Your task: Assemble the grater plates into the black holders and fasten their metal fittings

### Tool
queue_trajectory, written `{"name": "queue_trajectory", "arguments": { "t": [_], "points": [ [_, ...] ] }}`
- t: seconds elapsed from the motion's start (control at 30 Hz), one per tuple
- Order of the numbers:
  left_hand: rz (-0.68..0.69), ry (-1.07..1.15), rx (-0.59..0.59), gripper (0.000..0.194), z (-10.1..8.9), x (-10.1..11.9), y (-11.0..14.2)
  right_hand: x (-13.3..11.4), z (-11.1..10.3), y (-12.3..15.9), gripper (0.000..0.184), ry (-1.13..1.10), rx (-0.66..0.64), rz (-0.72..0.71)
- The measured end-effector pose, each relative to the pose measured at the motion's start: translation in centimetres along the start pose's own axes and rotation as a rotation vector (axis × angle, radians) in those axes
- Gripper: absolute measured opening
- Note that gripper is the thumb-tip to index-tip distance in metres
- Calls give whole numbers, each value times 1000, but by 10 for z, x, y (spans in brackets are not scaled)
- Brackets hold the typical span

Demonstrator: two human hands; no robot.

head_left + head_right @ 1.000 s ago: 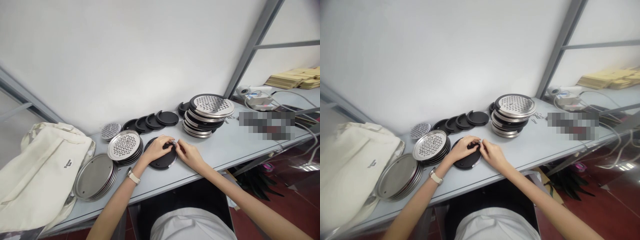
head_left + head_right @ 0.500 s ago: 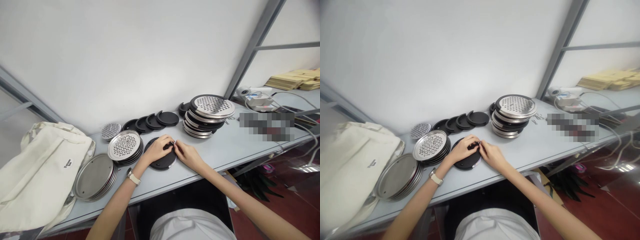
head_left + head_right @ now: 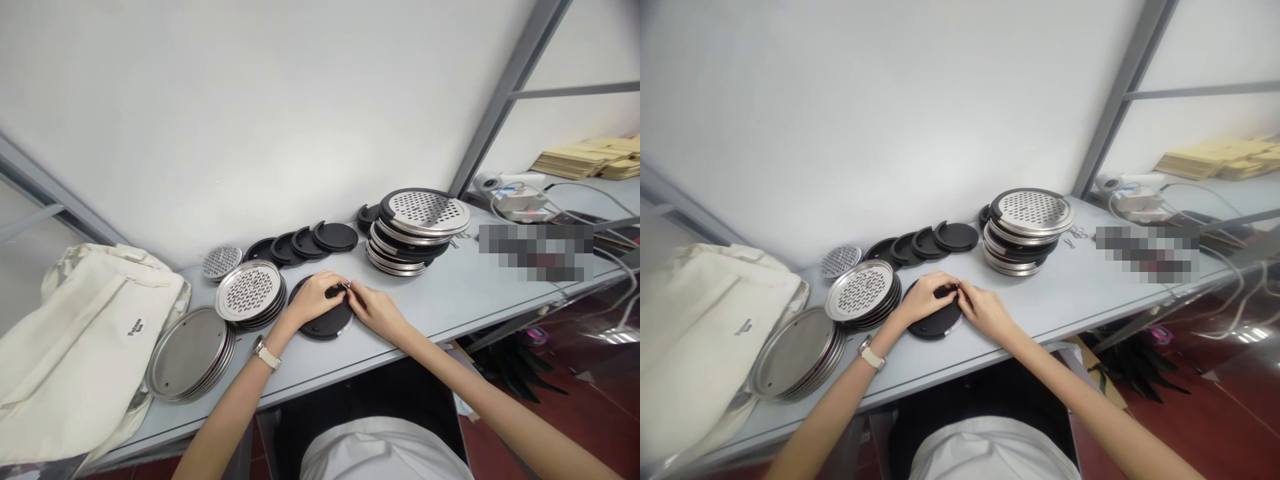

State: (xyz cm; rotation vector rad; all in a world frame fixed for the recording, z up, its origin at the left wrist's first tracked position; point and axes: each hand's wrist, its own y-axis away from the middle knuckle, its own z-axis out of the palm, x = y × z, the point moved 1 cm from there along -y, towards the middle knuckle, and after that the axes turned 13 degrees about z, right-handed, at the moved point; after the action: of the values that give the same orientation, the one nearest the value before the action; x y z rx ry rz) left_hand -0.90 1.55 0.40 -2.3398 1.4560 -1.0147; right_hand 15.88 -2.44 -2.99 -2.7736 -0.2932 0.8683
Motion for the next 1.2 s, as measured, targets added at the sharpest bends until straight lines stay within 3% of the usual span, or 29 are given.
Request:
{"name": "queue_trajectory", "arguments": {
  "t": [0.37,1.2],
  "points": [
    [-138,159,59,30,1,-3,-1,0,0,0,18,-3,17,2],
    [-88,231,76,22,2,-3,0,1,1,0,17,-28,8,-17]
  ]
}}
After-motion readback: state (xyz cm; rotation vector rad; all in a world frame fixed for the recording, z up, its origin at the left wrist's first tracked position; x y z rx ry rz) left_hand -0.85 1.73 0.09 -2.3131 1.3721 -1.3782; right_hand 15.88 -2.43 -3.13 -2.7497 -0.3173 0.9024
